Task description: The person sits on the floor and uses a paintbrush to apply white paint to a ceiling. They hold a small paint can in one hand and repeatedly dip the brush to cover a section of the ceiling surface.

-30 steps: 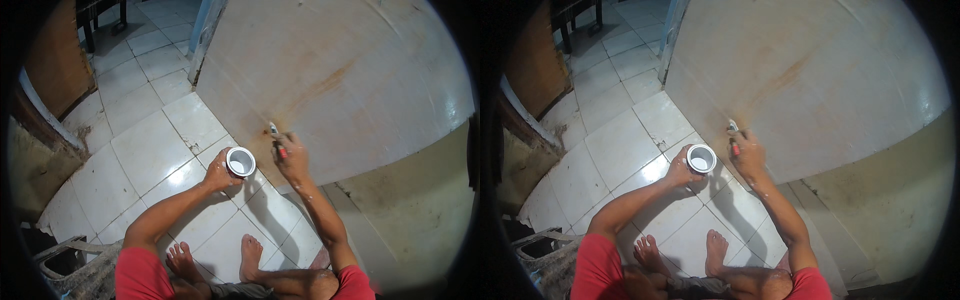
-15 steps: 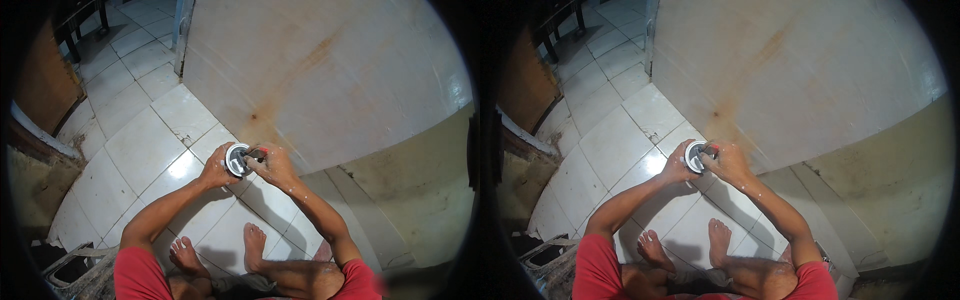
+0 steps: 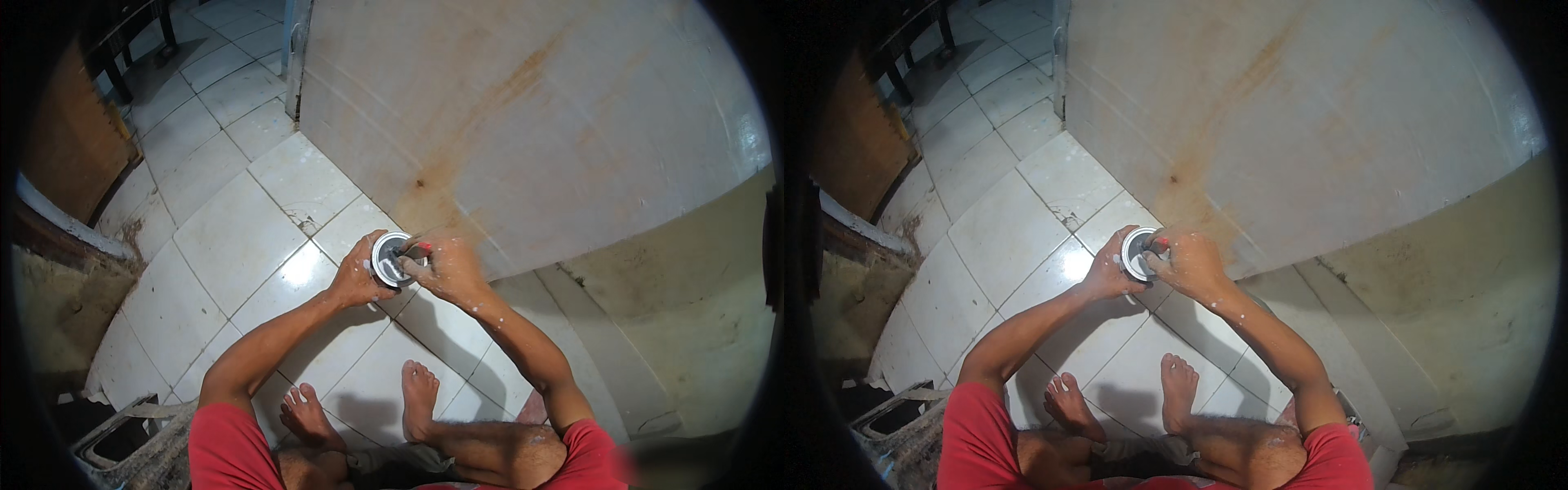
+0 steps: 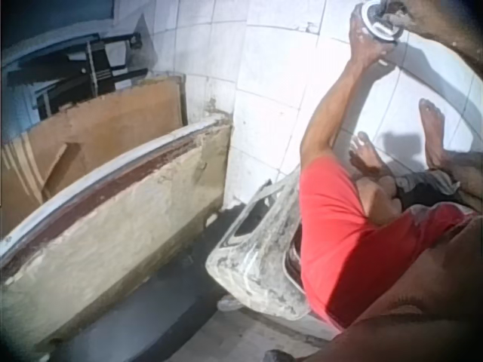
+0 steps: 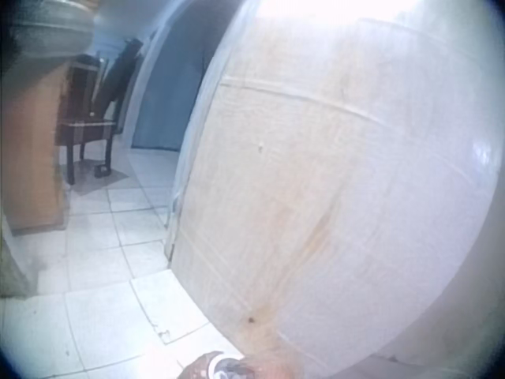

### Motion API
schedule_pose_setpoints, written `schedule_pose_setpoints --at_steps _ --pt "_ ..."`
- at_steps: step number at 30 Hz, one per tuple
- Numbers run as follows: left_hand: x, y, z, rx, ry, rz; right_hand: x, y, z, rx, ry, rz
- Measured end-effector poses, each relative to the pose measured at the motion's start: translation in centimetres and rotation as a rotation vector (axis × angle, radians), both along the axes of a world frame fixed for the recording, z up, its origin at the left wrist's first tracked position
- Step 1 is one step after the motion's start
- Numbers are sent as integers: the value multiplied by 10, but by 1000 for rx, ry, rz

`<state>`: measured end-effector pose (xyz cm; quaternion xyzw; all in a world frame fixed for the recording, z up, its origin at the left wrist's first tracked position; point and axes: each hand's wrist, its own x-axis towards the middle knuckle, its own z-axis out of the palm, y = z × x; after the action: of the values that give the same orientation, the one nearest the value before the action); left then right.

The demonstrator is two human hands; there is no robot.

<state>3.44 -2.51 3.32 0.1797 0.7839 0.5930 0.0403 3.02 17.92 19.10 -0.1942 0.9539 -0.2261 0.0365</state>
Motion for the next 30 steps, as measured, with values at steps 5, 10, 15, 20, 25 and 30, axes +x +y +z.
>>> schedule_pose_setpoints --at_steps 5,10,15,20,25,30 --pt "3 2 4 -8 -6 -26 -2 -1 -26 107 -49 8" --pt "3 3 -1 -31 47 -31 -3 -1 -28 121 -52 5" --pt "3 3 -2 -69 80 -32 -4 1 -28 140 -79 12" --pt "3 4 0 -41 53 -42 -4 3 -30 108 -59 -4" --pt "3 5 5 5 -19 -37 -6 4 -32 123 -97 3" --pt "4 4 2 24 -11 -29 -5 9 -30 15 -87 -44"
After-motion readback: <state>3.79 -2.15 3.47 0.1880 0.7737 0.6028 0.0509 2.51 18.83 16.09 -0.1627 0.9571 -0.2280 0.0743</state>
